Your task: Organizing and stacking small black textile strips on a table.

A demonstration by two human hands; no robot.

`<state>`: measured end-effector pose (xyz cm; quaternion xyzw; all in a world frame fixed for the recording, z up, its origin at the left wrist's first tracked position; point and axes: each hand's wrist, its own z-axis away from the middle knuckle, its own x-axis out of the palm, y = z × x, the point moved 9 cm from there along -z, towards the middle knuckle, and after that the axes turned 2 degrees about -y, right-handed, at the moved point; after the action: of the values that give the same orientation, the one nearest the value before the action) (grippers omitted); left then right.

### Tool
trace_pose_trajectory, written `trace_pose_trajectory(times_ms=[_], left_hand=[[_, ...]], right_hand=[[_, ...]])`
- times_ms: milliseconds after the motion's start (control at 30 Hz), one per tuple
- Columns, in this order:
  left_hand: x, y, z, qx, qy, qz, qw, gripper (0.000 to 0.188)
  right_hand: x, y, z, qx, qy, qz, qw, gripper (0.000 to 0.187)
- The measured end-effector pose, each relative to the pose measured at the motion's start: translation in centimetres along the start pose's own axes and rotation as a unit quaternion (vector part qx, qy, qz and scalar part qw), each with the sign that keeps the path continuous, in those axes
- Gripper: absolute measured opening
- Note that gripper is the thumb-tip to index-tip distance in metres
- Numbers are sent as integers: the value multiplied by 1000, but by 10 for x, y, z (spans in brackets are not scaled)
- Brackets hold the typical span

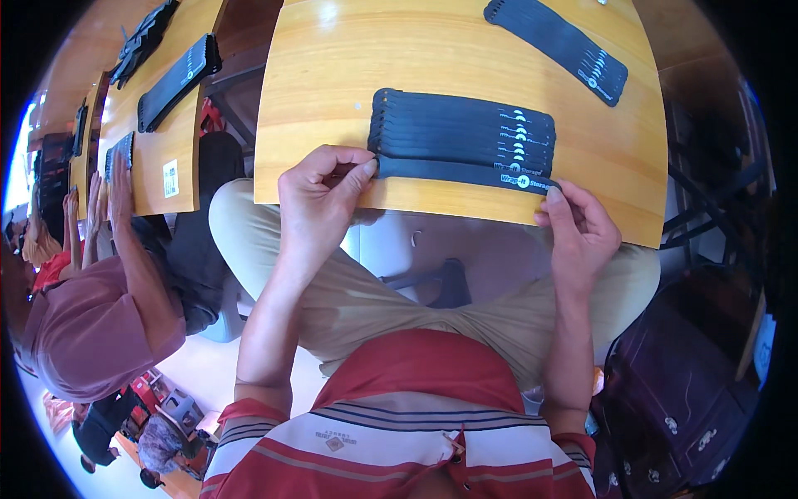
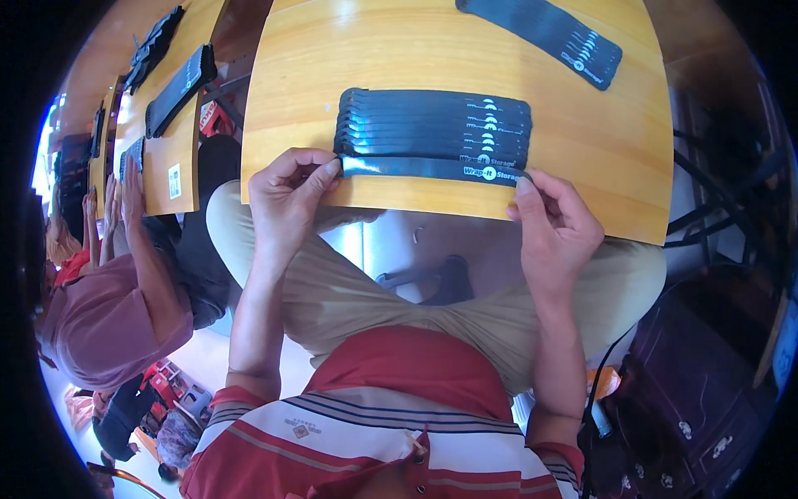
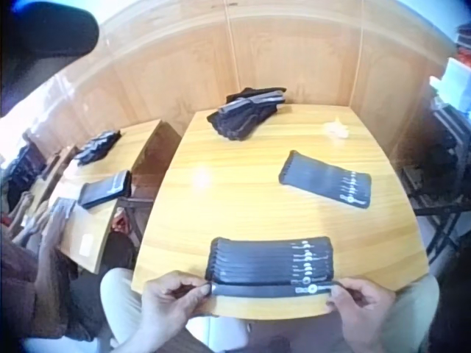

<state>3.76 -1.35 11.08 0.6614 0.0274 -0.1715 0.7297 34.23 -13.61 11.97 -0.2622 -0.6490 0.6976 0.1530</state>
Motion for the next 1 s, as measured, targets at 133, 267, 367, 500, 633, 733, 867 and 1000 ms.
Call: trace_pose_trajectory(times_ms=[133, 267, 367, 500, 633, 733, 867, 1000], left_hand=[[1, -3, -3, -21, 1, -38, 999, 10], [1, 3, -4, -34, 9, -57, 998, 10], [1, 1, -5, -51, 8, -31, 998, 10], [-1, 3, -8, -51, 3, -49, 997, 10], [-2, 5, -9, -48, -4, -52, 997, 10], [0, 4, -12, -51, -15, -55, 997, 10], [0, 6, -12, -58, -22, -67, 996, 11], [0, 4, -13, -56, -22, -51, 997, 10]], right_hand=[[0, 1, -2, 4, -1, 11, 1000, 14], [1, 0, -3, 8, -6, 31, 999, 14], [3, -2, -4, 5, 5, 35, 999, 14], [3, 2, -5, 21, 10, 35, 999, 13], [4, -1, -6, 11, 0, 48, 999, 11], [2, -1, -7, 12, -3, 51, 999, 11], [3, 1, -8, 6, -16, 44, 999, 11], [2, -2, -8, 11, -10, 53, 998, 11]])
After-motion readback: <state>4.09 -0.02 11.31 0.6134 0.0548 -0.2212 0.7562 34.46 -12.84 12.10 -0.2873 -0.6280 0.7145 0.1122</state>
